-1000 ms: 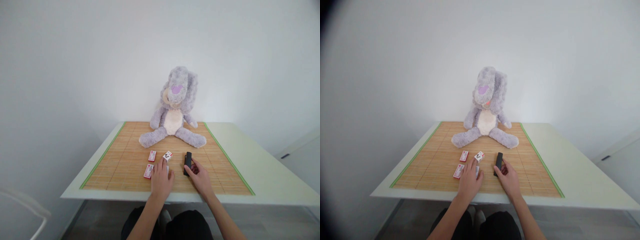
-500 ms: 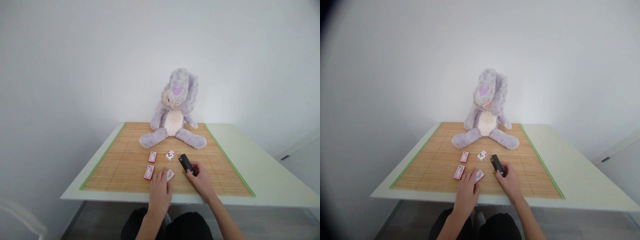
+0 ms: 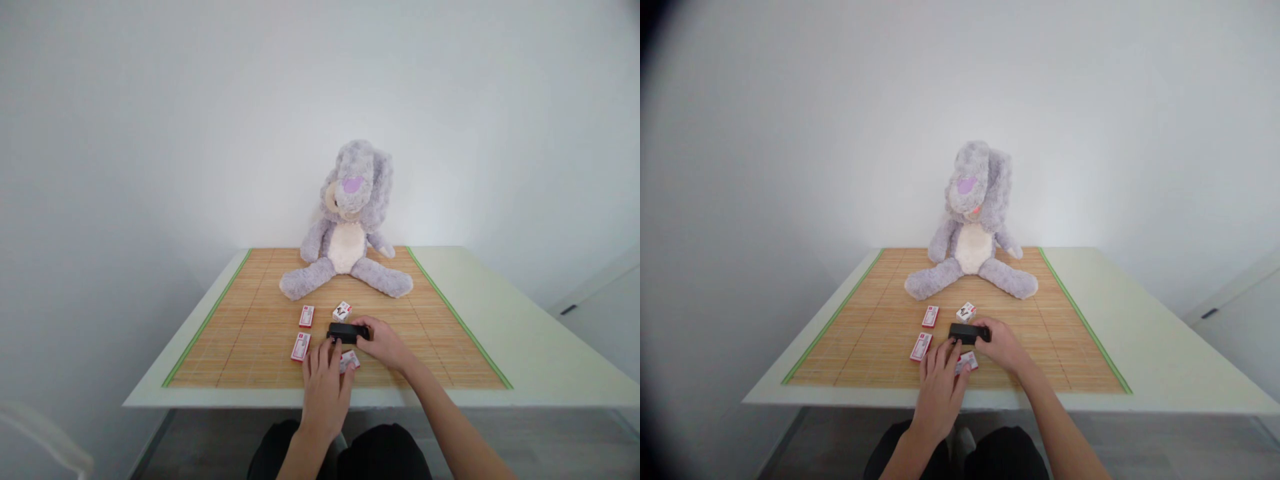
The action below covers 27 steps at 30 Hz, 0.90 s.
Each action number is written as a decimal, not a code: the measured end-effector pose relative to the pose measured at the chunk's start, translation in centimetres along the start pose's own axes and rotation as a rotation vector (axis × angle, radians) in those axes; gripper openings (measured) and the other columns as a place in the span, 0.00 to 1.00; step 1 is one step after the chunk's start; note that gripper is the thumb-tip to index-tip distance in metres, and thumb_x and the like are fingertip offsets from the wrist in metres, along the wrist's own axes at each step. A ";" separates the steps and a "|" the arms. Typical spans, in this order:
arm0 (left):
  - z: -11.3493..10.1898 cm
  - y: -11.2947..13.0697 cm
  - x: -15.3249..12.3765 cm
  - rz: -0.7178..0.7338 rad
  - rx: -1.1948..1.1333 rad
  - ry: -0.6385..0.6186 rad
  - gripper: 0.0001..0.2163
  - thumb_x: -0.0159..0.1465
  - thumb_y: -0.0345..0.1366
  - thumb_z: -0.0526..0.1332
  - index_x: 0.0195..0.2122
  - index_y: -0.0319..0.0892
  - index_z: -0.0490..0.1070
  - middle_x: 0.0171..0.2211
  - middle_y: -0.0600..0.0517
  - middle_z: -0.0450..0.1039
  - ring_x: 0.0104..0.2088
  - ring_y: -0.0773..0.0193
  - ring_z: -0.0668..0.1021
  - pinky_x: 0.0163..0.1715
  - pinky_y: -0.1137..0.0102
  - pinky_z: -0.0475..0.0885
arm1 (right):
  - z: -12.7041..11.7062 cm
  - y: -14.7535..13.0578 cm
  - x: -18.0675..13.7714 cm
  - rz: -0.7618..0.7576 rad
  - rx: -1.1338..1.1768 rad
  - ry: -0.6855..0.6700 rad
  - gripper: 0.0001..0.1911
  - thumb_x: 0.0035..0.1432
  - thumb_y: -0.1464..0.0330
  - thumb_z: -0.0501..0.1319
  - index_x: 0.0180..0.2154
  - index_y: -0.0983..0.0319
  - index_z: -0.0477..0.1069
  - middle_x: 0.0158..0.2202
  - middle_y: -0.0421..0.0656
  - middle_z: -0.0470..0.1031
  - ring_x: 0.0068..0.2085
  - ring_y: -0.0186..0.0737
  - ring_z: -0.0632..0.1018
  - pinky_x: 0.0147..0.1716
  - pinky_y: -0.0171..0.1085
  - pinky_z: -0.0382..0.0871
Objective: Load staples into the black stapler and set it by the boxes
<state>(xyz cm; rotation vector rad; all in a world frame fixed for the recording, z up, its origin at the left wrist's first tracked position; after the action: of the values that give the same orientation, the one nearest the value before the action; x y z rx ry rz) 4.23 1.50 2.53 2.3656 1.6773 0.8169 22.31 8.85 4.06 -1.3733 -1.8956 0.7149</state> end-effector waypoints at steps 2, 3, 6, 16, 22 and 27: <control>0.2 0.0 -0.1 -0.016 0.026 0.027 0.23 0.73 0.42 0.54 0.69 0.52 0.62 0.66 0.48 0.66 0.64 0.48 0.66 0.65 0.48 0.59 | 0.0 -0.3 0.5 -0.016 -0.018 -0.024 0.15 0.55 0.71 0.61 0.45 0.58 0.79 0.41 0.41 0.83 0.41 0.43 0.81 0.45 0.40 0.73; 0.3 0.0 -0.2 -0.020 0.036 0.039 0.23 0.72 0.42 0.54 0.69 0.53 0.62 0.65 0.48 0.66 0.64 0.47 0.66 0.65 0.47 0.59 | 0.1 -0.5 0.7 -0.021 -0.031 -0.031 0.14 0.55 0.71 0.62 0.44 0.58 0.79 0.40 0.41 0.83 0.41 0.43 0.81 0.45 0.40 0.73; 0.3 0.1 -0.3 -0.026 0.056 0.060 0.24 0.72 0.42 0.55 0.69 0.53 0.63 0.65 0.47 0.67 0.64 0.45 0.66 0.66 0.44 0.56 | 0.5 -1.3 1.3 -0.044 -0.086 -0.032 0.16 0.56 0.70 0.64 0.47 0.58 0.79 0.43 0.43 0.82 0.45 0.46 0.80 0.49 0.43 0.71; 0.3 0.1 -0.4 -0.011 0.083 0.022 0.23 0.72 0.46 0.54 0.67 0.51 0.64 0.66 0.48 0.65 0.64 0.45 0.65 0.68 0.41 0.51 | 1.6 -6.1 5.2 -0.248 -0.267 -0.132 0.13 0.48 0.69 0.74 0.38 0.58 0.80 0.51 0.45 0.74 0.54 0.50 0.71 0.57 0.48 0.64; 0.3 0.1 -0.3 -0.024 0.084 0.042 0.25 0.72 0.46 0.55 0.69 0.53 0.61 0.67 0.49 0.65 0.64 0.45 0.66 0.69 0.41 0.48 | -5.1 -6.5 4.2 -0.261 -0.260 -0.119 0.16 0.54 0.67 0.72 0.45 0.57 0.79 0.57 0.46 0.71 0.59 0.50 0.70 0.62 0.48 0.62; 0.3 0.1 -0.3 -0.030 0.073 0.036 0.25 0.71 0.47 0.56 0.69 0.53 0.61 0.67 0.49 0.65 0.65 0.45 0.66 0.70 0.41 0.49 | -10.1 -4.7 2.1 -0.178 -0.278 -0.096 0.12 0.58 0.64 0.67 0.45 0.56 0.78 0.58 0.47 0.70 0.61 0.51 0.70 0.64 0.51 0.62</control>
<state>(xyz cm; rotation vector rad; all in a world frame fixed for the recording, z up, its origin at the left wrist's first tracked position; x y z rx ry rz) 4.42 1.22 2.20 2.3802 1.7816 0.8120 27.05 9.93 14.26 -1.3306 -2.2275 0.4486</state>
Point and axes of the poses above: each hand's wrist, its own x-axis towards the middle knuckle, its own z-axis out of the palm, y = z × x, the point moved 5 cm from there along x, towards the middle knuckle
